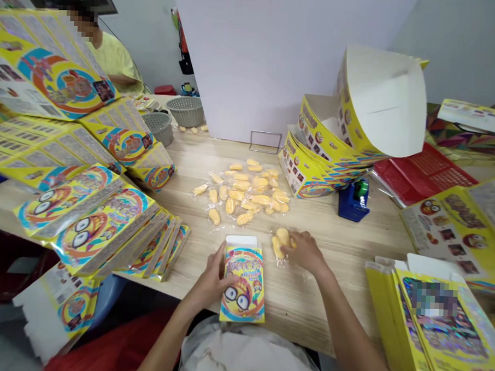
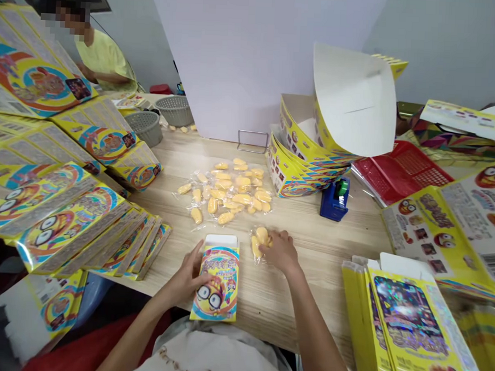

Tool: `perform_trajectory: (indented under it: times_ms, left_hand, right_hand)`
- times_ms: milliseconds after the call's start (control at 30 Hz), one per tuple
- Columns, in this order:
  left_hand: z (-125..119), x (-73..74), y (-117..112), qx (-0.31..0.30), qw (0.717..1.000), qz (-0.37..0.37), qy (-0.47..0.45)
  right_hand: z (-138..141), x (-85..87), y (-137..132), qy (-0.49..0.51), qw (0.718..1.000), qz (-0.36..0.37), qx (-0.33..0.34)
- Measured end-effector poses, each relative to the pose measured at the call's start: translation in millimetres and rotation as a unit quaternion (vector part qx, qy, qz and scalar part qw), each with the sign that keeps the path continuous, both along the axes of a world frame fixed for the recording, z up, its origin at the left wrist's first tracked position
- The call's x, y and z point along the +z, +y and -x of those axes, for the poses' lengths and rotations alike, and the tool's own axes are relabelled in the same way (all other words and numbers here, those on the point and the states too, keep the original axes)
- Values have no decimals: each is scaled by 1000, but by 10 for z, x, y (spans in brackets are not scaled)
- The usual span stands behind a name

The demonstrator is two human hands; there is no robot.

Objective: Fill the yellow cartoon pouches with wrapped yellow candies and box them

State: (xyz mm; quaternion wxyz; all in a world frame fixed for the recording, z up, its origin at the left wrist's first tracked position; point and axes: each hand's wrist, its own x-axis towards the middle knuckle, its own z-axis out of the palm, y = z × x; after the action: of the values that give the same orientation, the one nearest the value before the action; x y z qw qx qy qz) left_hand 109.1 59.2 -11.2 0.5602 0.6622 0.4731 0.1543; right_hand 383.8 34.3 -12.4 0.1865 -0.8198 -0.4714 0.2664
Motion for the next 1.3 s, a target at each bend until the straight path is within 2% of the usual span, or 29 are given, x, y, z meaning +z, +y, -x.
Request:
perform_trajectory:
  times_ms: [100, 167, 300, 433, 500, 633, 733, 800, 900, 967, 1067, 1200, 1300]
  left_hand:
    - [-94, -1, 174, 9, 986, -121, 118]
    - [-183, 32, 260, -37, 974, -168, 145]
    - [-342, 178, 279, -124, 964, -198, 127]
    - [-383, 331, 206, -122, 962, -235, 65]
    - [-356, 352, 180, -108, 966, -230, 45]
    - [-285, 294, 170, -36, 988, -149, 26]
    - [-300, 271, 190, -37, 989, -146, 11]
    - [-343, 282, 206, -46, 988, -147, -6]
    - [-400, 293, 217, -28, 992, -116, -38]
    - [-406, 277, 214, -16, 994, -98, -50]
    - [-388, 245, 206, -7, 994, -88, -60]
    - [-384, 237, 220, 6, 994, -85, -69]
    - [-387, 225, 242, 13, 994, -80, -70]
  right_hand:
    - [-69, 93, 25, -8, 997, -34, 62]
    - [-95, 193, 29, -18, 994, -69, 80]
    - [1, 395, 76, -4, 984, -116, 132]
    - [243, 500, 193, 15, 962, -114, 246]
    - [332, 537, 234, 4, 951, -97, 294]
    - [379, 600, 268, 1, 934, -64, 352]
    - [392, 590, 348, 60, 915, -41, 396]
    - [430, 544, 424, 105, 911, -38, 398]
    - [507, 458, 498, 166, 910, -48, 377]
    - [522, 431, 515, 215, 899, -46, 379]
    - [450, 481, 559, 284, 886, -58, 362]
    - [368, 586, 641, 335, 890, -129, 280]
    - [436, 540, 588, 343, 887, -135, 277]
